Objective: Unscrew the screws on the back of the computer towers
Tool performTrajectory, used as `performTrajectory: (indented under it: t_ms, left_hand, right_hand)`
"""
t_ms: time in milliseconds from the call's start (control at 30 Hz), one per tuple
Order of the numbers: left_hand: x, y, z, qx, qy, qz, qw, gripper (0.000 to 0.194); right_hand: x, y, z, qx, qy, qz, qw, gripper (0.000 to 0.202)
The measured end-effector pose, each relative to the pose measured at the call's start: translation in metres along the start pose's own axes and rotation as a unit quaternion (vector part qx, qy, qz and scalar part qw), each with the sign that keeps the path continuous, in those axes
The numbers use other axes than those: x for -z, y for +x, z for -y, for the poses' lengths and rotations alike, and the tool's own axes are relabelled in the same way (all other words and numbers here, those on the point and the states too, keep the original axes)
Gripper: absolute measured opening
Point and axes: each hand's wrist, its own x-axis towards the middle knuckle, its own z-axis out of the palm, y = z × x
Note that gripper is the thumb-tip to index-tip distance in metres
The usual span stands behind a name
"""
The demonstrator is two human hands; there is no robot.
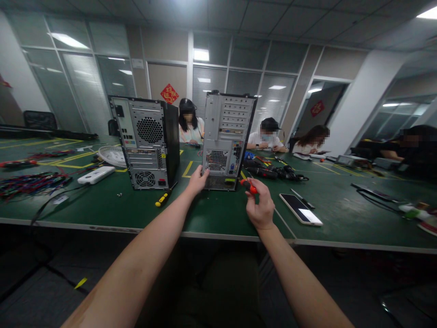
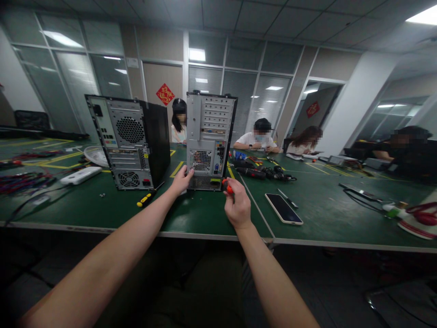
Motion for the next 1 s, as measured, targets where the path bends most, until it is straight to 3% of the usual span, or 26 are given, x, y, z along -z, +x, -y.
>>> performTrajectory:
  t_ms: [433,767,1000]
  left_hand:
    - [-0.0008,0.0011,0.0029,-0.011,0.000,0.000,1.000,0.022]
    - [0.0008,0.0005,0.0001,-0.003,0.017,-0.006,1.000,0.019]
    - [0.0003,0.0006,0.0010,-0.014,0.018,-0.005,1.000,0.019]
  right_hand:
    - [0.0003,0.0013,0.0014,-0.001,0.002,0.000,1.000,0.046]
    - [0.0012,0.0008,0.0031,-0.019,0.045,0.054,0.997,0.056]
    - [0.0014,0.0017,0.0039,-0.010,0.052,0.058,0.997,0.056]
